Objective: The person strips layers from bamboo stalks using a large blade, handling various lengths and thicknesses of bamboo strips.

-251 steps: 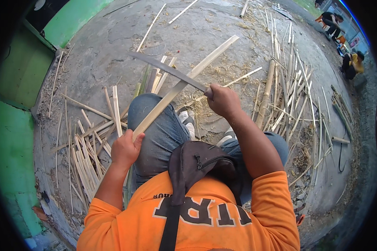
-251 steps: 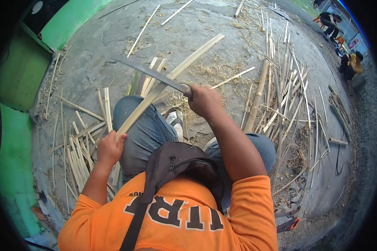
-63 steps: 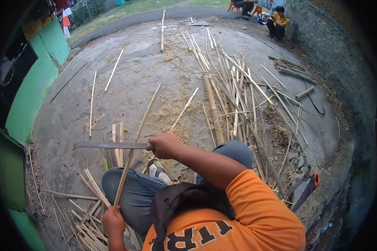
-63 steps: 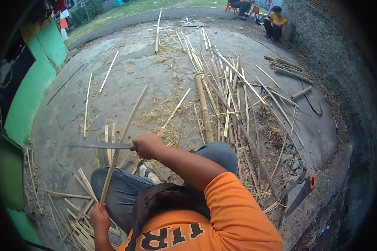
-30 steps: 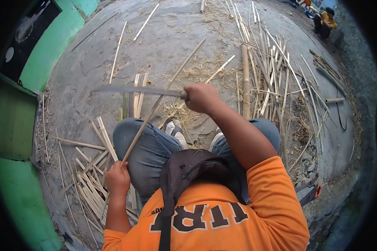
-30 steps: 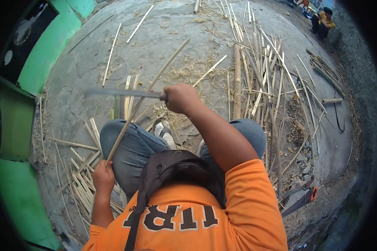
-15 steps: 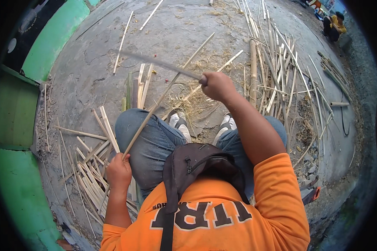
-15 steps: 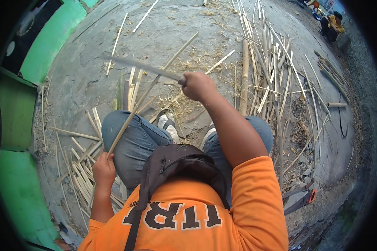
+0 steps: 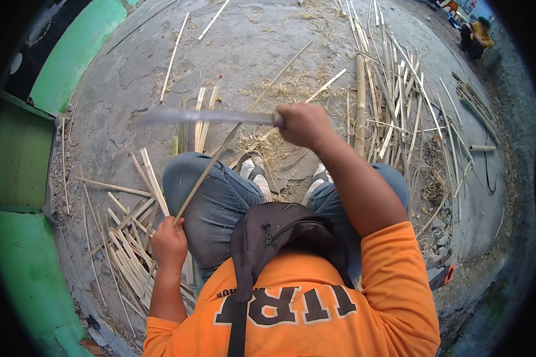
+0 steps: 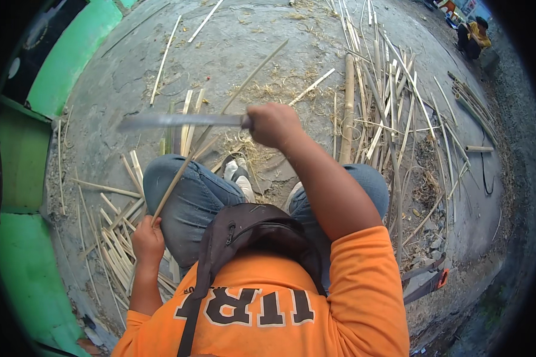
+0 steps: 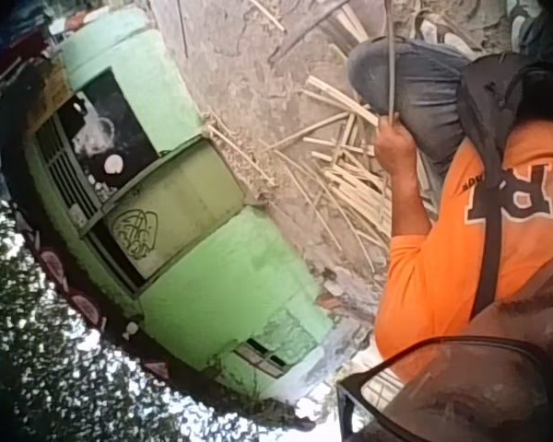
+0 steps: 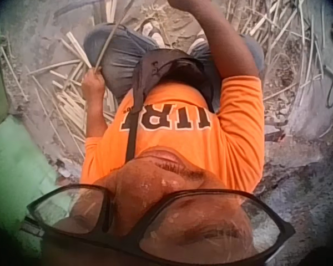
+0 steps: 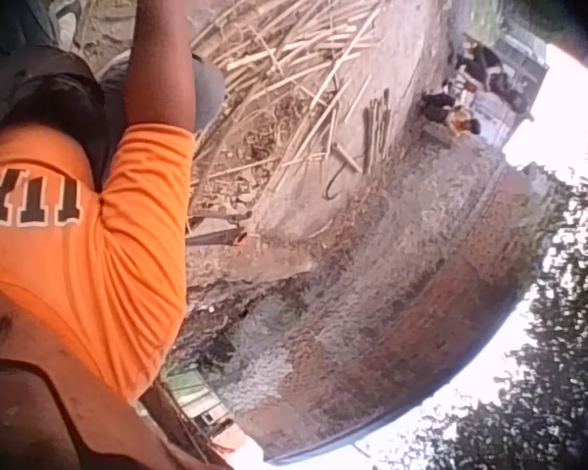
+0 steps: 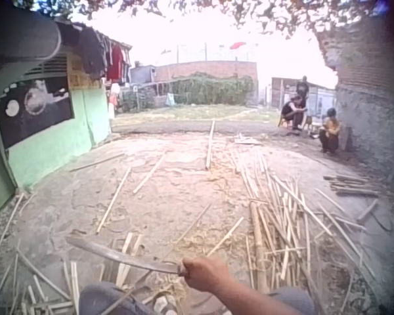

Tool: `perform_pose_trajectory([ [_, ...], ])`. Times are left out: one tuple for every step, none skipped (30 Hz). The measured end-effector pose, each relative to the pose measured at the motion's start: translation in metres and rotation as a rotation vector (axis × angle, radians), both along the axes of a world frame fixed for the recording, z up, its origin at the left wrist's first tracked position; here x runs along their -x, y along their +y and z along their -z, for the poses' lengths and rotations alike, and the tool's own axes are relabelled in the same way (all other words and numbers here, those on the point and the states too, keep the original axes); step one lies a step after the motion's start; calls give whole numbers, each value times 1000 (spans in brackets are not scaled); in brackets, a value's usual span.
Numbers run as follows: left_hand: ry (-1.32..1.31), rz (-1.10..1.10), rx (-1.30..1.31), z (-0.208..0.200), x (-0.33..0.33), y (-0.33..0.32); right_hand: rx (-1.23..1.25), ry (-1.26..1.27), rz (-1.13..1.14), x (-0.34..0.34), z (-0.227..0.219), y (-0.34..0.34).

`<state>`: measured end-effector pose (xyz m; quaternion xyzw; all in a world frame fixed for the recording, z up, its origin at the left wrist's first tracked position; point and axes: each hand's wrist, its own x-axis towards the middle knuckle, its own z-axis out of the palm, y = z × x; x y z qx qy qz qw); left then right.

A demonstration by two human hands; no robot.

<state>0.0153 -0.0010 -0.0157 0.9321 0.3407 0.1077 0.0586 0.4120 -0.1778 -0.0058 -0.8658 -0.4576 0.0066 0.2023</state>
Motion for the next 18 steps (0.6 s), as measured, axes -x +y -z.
perform_pose_trajectory([
  [-1,2,2,0,1,0,-74,18,85,-13,9,-5],
  [6,6,-4,0,1,0,-69,76,185,-23,10,-9],
  [14,11,-11,0,0,-1,-39,99,241,-28,14,-13],
  [10,10,-11,-1,-1,-1,-8,122,297,-32,17,-16],
  [38,6,-7,-3,-2,0,-11,122,296,-29,17,-14],
  [66,4,-2,-6,-2,1,-10,128,274,-25,18,-12],
  [67,5,-3,-7,-3,1,-10,134,254,-20,19,-10],
  [60,9,8,-8,-3,0,-9,135,254,-12,15,-8],
  [57,13,19,-8,-3,-1,1,156,191,-2,6,-5],
  [62,15,20,-8,-2,-1,12,176,128,4,2,-3],
  [59,7,21,-8,-4,-1,-70,109,44,8,3,-1],
  [57,-2,22,-8,-6,-1,-70,108,48,8,2,0],
  [56,1,21,-5,-5,-1,6,79,5,7,-1,0],
  [33,9,4,-1,-1,-1,84,50,-40,8,-11,-1],
  [9,15,-13,1,2,0,73,75,-48,2,-19,-4],
  [9,15,-12,3,3,1,74,74,-49,-7,-18,-5],
  [9,12,-7,4,4,1,66,163,87,-16,-16,-8],
  [4,10,-4,5,1,1,54,248,223,-28,-13,-12],
])
